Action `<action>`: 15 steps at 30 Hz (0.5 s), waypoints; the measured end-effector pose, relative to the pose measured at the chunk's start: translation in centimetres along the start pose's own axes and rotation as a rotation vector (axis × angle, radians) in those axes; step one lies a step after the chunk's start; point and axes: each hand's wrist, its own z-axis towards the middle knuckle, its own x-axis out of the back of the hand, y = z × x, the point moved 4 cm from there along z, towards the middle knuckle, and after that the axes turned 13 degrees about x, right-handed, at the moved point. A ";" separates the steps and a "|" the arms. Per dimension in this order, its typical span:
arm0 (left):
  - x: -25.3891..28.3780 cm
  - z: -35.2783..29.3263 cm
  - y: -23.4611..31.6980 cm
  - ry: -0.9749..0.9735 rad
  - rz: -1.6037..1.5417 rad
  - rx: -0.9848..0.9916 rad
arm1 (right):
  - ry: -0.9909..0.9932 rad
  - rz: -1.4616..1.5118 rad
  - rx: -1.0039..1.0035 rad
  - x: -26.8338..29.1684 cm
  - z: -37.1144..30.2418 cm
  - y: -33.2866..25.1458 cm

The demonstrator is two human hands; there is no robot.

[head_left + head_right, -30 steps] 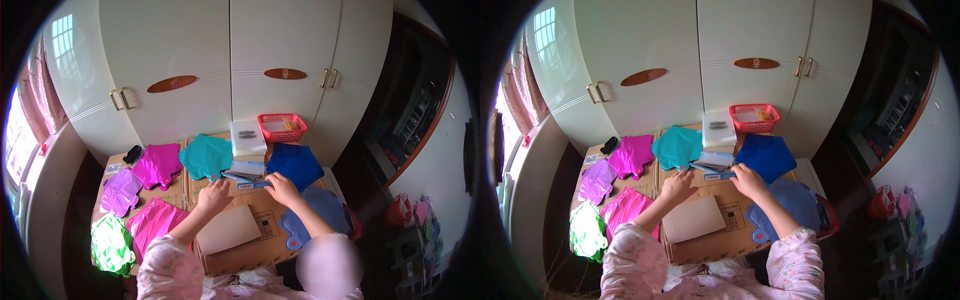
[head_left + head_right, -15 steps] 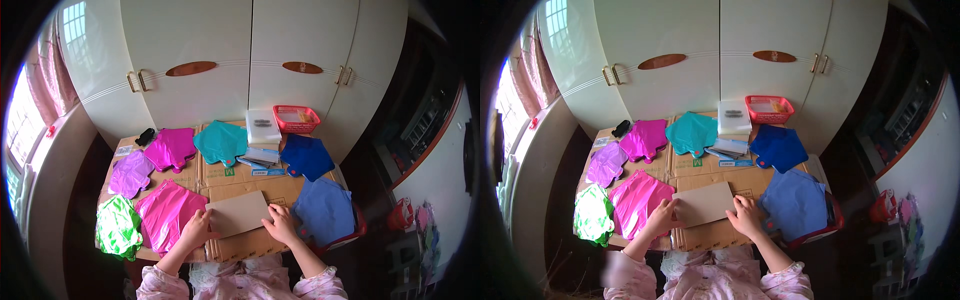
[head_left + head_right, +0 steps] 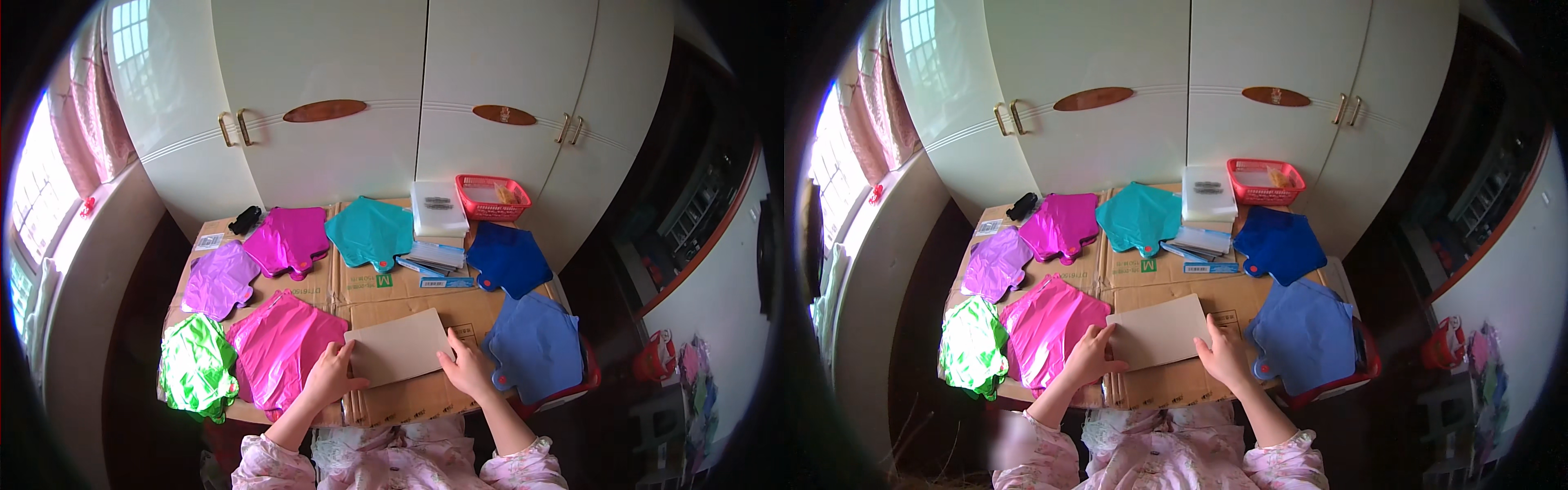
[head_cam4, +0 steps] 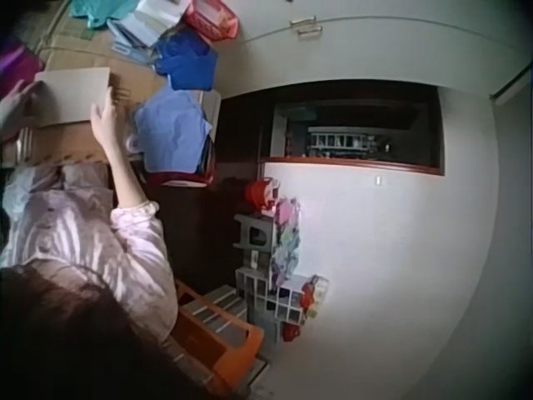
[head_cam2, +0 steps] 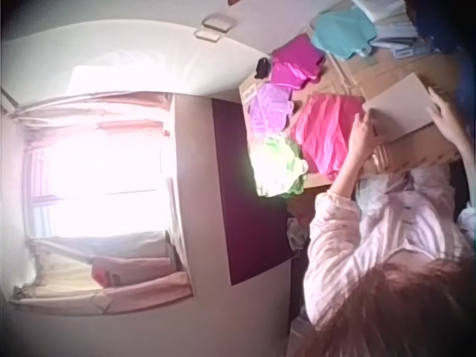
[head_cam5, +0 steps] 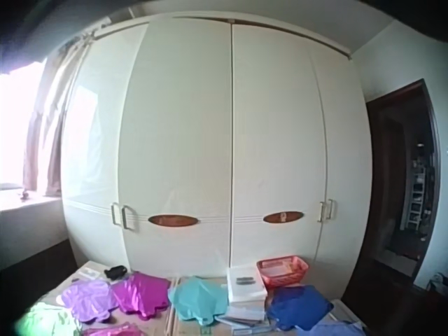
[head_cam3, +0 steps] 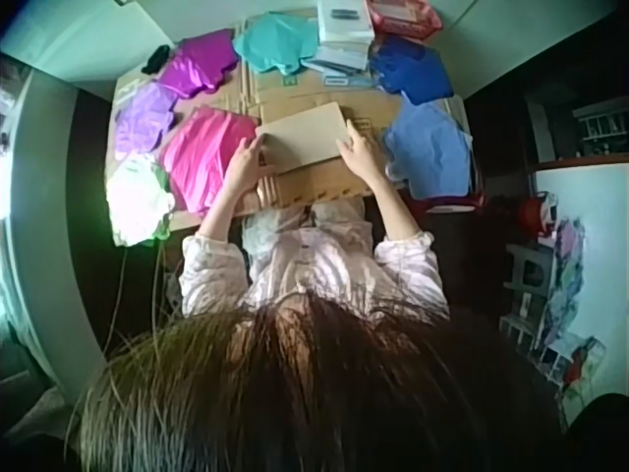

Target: Folding colorful plastic sheets and placing them into a small cardboard box.

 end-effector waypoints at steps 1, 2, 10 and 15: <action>0.1 0.0 0.1 0.000 0.005 0.001 | 0.026 0.024 0.012 0.1 0.1 0.2; 0.0 0.0 0.2 0.000 0.009 0.002 | 0.052 0.048 0.024 0.2 0.1 0.6; -0.5 0.2 -0.5 0.089 0.026 -0.032 | 0.068 0.200 -0.017 -0.4 0.7 2.2; 0.0 0.1 0.2 -0.040 -0.020 0.043 | 0.070 0.359 -0.144 0.2 0.8 2.3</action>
